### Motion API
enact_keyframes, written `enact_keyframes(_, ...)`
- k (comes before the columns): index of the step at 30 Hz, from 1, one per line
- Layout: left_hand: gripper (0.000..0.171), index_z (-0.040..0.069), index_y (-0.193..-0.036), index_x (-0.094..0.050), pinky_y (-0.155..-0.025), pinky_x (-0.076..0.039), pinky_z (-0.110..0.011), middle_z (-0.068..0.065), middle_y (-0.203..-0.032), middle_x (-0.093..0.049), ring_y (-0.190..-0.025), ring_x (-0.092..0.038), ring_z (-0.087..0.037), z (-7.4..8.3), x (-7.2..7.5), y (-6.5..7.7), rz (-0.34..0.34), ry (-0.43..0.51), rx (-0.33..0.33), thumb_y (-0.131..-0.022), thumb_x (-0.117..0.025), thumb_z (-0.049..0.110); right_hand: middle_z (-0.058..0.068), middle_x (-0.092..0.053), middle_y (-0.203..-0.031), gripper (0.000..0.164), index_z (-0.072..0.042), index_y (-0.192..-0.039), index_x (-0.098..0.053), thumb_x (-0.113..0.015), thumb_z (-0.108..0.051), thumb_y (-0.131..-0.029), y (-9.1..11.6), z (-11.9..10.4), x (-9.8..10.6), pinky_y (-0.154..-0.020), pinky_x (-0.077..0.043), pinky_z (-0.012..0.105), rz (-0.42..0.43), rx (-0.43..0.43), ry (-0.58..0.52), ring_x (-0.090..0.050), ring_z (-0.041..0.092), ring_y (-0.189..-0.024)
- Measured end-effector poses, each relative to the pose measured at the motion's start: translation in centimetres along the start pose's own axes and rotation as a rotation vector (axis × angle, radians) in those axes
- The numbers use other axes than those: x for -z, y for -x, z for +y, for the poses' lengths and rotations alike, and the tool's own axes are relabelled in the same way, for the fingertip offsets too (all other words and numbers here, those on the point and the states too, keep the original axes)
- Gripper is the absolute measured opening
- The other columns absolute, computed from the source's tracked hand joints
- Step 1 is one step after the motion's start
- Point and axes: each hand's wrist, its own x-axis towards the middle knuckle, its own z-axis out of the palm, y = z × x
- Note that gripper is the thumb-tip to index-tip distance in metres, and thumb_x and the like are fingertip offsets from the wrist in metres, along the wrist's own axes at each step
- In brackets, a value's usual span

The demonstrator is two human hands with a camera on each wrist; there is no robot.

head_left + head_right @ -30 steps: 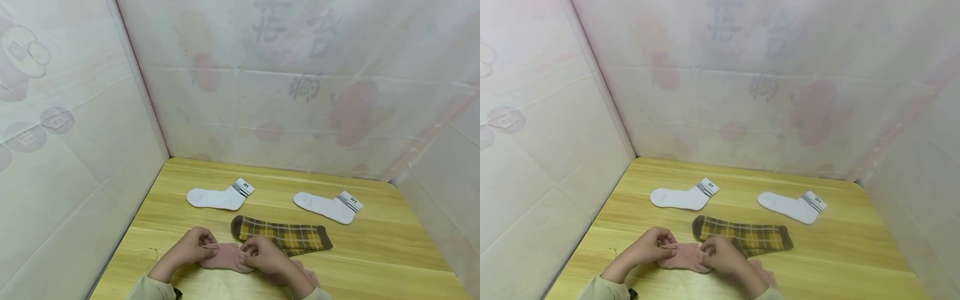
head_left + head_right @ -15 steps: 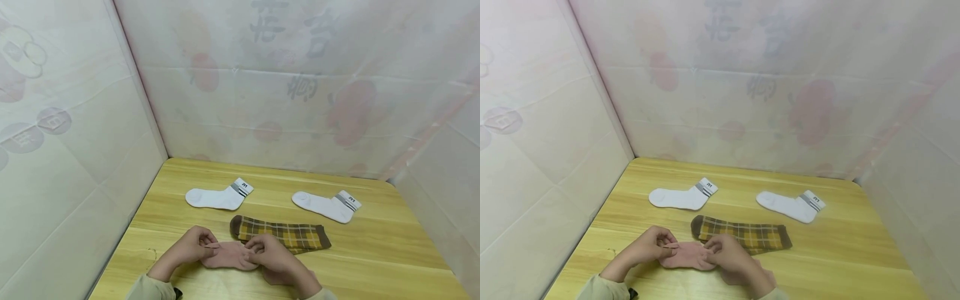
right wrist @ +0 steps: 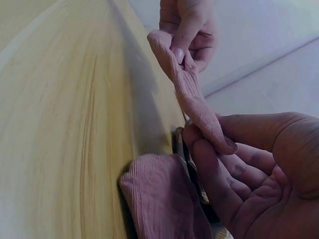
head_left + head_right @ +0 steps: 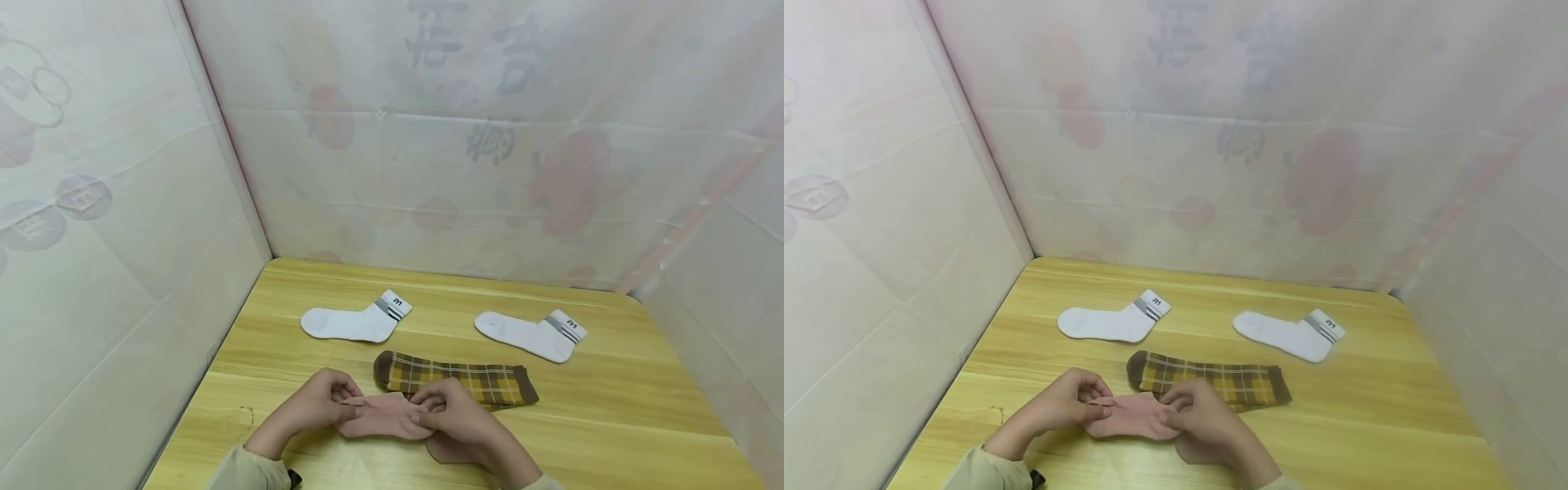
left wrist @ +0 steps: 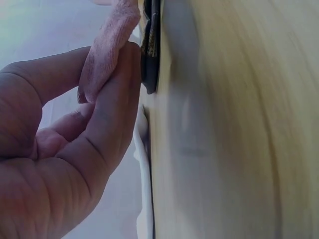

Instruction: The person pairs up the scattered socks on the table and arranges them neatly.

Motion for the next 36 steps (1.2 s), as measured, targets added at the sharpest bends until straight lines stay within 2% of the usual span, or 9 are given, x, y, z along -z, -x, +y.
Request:
enact_keyframes(5, 0.013, 0.002, -0.096, -0.078, -0.065, -0.053, -0.023, -0.007, -0.089, -0.072, -0.075, -0.062, -0.013, 0.4, -0.4, -0.3, -0.016, -0.001, -0.001, -0.088, -0.085, 0.008, 0.008, -0.076, -0.095, 0.03, 0.001, -0.114, -0.077, -0.084, -0.017, -0.092, 0.6, 0.3, 0.8, -0.071, -0.059, 0.026, 0.014, -0.017, -0.001, -0.071, 0.02, -0.086)
enact_keyframes(10, 0.012, 0.004, -0.095, -0.078, -0.066, -0.054, -0.023, -0.005, -0.09, -0.071, -0.077, -0.064, -0.013, 0.8, -1.2, -1.3, -0.031, -0.017, -0.009, -0.087, -0.086, 0.009, 0.008, -0.076, -0.095, 0.032, 0.001, -0.117, -0.076, -0.084, -0.018, -0.093, 1.3, 0.8, 1.9, -0.073, -0.06, 0.027, 0.016, -0.058, -0.042, -0.071, 0.02, -0.086)
enact_keyframes(21, 0.012, 0.006, -0.094, -0.078, -0.069, -0.056, -0.022, -0.001, -0.09, -0.071, -0.078, -0.065, -0.009, 1.1, -2.9, -2.8, -0.055, -0.047, -0.051, -0.087, -0.086, 0.009, 0.009, -0.078, -0.098, 0.033, 0.005, -0.122, -0.073, -0.079, -0.016, -0.096, 3.1, 2.0, 3.8, -0.073, -0.062, 0.028, 0.035, 0.01, -0.008, -0.075, 0.018, -0.086)
enact_keyframes(28, 0.012, 0.006, -0.093, -0.076, -0.072, -0.058, -0.022, 0.0, -0.09, -0.071, -0.08, -0.067, -0.008, 1.8, -4.6, -4.0, -0.076, -0.023, -0.063, -0.087, -0.086, 0.008, 0.012, -0.077, -0.1, 0.037, 0.005, -0.122, -0.072, -0.08, -0.02, -0.096, 4.6, 2.6, 5.0, -0.074, -0.062, 0.027, 0.06, -0.031, 0.003, -0.074, 0.018, -0.087)
enact_keyframes(36, 0.011, 0.008, -0.093, -0.078, -0.075, -0.057, -0.022, 0.003, -0.089, -0.071, -0.081, -0.066, -0.006, 2.5, -6.0, -5.0, -0.09, -0.027, -0.061, -0.086, -0.086, 0.009, 0.015, -0.077, -0.101, 0.039, 0.007, -0.123, -0.07, -0.08, -0.021, -0.097, 5.9, 3.0, 6.3, -0.074, -0.062, 0.027, 0.088, -0.035, 0.028, -0.075, 0.018, -0.087)
